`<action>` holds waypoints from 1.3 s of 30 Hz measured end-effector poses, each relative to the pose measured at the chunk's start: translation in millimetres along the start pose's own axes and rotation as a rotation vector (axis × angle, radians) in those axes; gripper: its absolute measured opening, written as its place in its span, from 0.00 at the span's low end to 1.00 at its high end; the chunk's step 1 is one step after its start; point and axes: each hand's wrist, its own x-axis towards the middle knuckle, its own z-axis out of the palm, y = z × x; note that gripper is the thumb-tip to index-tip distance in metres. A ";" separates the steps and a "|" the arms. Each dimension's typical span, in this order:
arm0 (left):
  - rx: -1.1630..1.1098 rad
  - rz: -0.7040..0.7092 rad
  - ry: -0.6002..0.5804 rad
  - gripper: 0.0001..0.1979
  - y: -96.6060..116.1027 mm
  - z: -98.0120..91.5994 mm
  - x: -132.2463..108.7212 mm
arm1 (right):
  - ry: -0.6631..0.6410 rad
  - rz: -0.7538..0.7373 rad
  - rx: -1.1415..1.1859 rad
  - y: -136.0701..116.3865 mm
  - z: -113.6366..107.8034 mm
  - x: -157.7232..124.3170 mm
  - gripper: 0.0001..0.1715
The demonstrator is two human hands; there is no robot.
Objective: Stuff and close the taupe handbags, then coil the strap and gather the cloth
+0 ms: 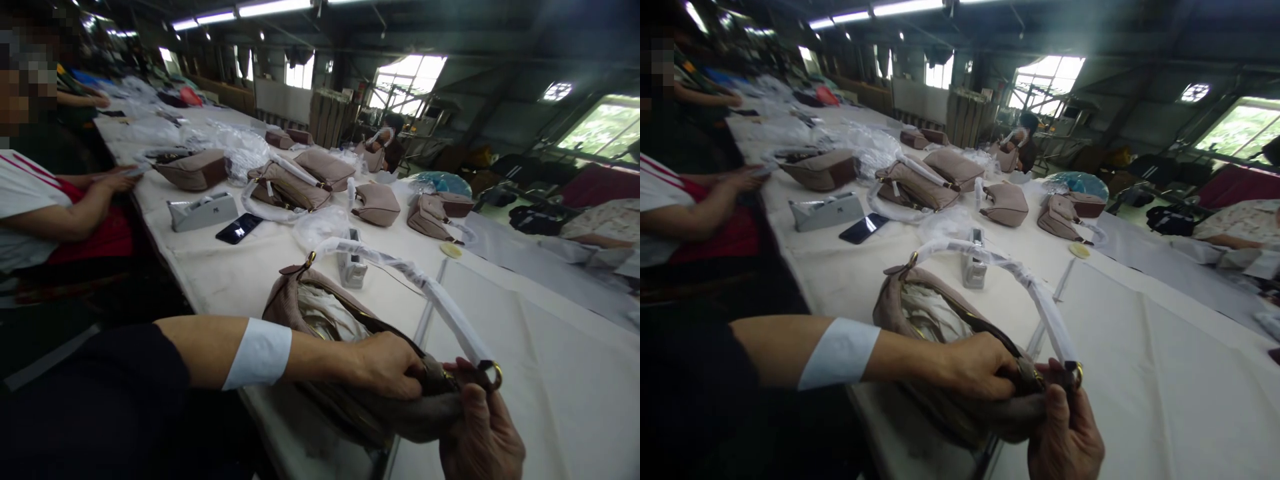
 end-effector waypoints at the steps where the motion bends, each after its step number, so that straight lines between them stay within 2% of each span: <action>1: 0.023 0.017 0.118 0.08 -1.3 2.1 -1.7 | 0.003 -0.002 0.002 0.0 0.5 0.3 0.32; 3: 0.082 0.119 0.305 0.15 -3.7 7.0 -5.9 | 0.007 -0.012 -0.012 1.1 0.3 2.3 0.31; 4: 0.112 0.177 0.335 0.15 -4.8 9.6 -7.5 | 0.002 -0.012 -0.014 2.0 -0.3 3.6 0.31; 6: 0.160 0.253 0.263 0.13 -6.6 14.7 -8.0 | -0.007 -0.022 -0.020 3.8 -2.0 6.1 0.31; 9: 0.224 0.288 0.123 0.09 -7.7 18.5 -3.7 | -0.028 -0.098 -0.129 3.9 -3.8 7.1 0.32; 11: 0.166 0.278 0.110 0.08 -6.3 16.9 -1.2 | -0.039 -0.156 -0.223 1.7 -3.0 6.1 0.33; 13: -0.028 0.208 0.194 0.09 -3.1 13.5 -1.2 | -0.044 -0.182 -0.277 -1.5 -0.6 4.6 0.33; 15: -0.320 0.085 0.218 0.06 0.8 10.7 -3.0 | -0.042 -0.211 -0.334 -5.2 1.8 3.8 0.33; 16: -0.483 -0.006 0.192 0.05 2.6 10.0 -3.9 | -0.038 -0.230 -0.373 -7.0 2.2 4.0 0.33; 19: -0.914 -0.246 0.056 0.16 6.3 9.0 -3.7 | -0.067 -0.270 -0.484 -12.9 -0.8 7.7 0.34; 22: -1.039 -0.285 0.032 0.16 9.3 6.6 1.2 | -0.190 -0.241 -0.589 -19.8 -6.0 11.3 0.38; 24: -0.987 -0.291 0.061 0.13 12.0 3.9 4.8 | -0.232 -0.217 -0.635 -24.4 -5.5 9.2 0.38; 27: -0.845 -0.326 0.127 0.11 14.2 -1.0 4.4 | -0.133 -0.232 -0.640 -29.1 2.3 -1.0 0.36; 30: -0.410 -0.257 0.209 0.12 10.1 -7.7 -7.4 | 0.023 -0.236 -0.613 -30.1 10.8 -9.9 0.37; 32: -0.122 -0.175 0.258 0.11 3.8 -12.3 -19.2 | 0.053 -0.242 -0.621 -28.6 13.9 -11.7 0.37; 33: -0.048 -0.151 0.275 0.10 -0.1 -14.1 -25.1 | 0.041 -0.257 -0.632 -27.1 14.9 -11.7 0.37; 37: -0.031 -0.174 0.360 0.08 -16.6 -15.6 -41.7 | -0.034 -0.325 -0.579 -17.2 20.0 -13.0 0.37; 39: -0.070 -0.215 0.399 0.09 -22.3 -12.6 -45.4 | -0.031 -0.289 -0.531 -12.0 24.5 -16.9 0.35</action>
